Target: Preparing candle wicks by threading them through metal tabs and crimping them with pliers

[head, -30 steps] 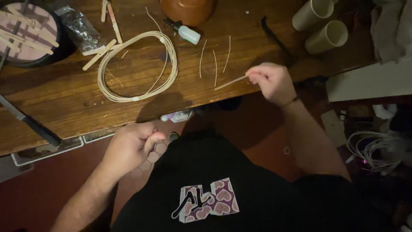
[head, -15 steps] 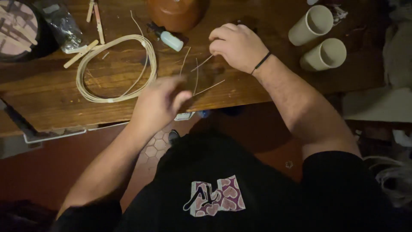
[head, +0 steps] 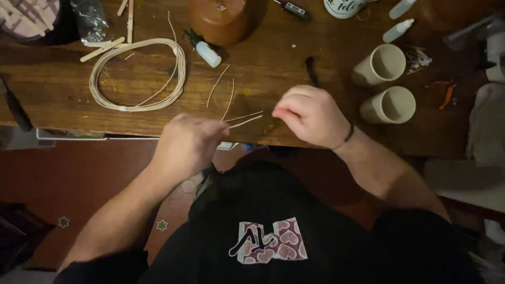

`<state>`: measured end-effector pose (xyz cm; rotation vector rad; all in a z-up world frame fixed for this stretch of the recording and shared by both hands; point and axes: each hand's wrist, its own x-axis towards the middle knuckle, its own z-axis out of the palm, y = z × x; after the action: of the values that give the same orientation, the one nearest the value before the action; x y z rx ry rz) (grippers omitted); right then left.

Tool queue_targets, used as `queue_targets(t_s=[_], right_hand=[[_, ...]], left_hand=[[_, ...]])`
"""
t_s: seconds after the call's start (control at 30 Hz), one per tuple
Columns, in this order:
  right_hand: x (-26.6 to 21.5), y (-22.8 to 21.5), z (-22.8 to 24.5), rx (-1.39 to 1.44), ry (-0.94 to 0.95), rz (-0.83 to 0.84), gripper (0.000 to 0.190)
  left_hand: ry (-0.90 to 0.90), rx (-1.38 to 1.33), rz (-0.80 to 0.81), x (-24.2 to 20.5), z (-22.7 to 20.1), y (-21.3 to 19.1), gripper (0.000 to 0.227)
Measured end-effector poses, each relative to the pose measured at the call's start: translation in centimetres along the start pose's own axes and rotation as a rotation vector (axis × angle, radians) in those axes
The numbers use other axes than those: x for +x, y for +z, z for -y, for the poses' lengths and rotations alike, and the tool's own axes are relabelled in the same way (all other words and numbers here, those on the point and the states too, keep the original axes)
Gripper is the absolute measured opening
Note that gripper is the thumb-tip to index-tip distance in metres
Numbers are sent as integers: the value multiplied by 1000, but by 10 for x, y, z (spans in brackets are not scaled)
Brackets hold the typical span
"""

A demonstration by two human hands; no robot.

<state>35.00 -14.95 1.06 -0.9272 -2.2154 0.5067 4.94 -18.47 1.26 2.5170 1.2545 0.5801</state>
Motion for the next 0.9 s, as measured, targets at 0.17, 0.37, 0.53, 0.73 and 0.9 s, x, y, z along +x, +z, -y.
queue_targets(t_s=[0.17, 0.37, 0.53, 0.73, 0.9], right_hand=[[-17, 0, 18, 213, 53, -41, 21], [-14, -4, 40, 310, -71, 69, 18], [-24, -11, 35, 483, 9, 104, 17], [-40, -12, 37, 568, 57, 87, 18], [-54, -6, 29, 687, 174, 98, 17]], left_hand=[[-54, -151, -11, -13, -23, 9, 6], [57, -104, -83, -6, -50, 5, 6], [16, -216, -70, -16, -51, 1, 7], [46, -202, -96, -26, -52, 5, 13], [72, -281, -91, -27, -54, 6, 18]])
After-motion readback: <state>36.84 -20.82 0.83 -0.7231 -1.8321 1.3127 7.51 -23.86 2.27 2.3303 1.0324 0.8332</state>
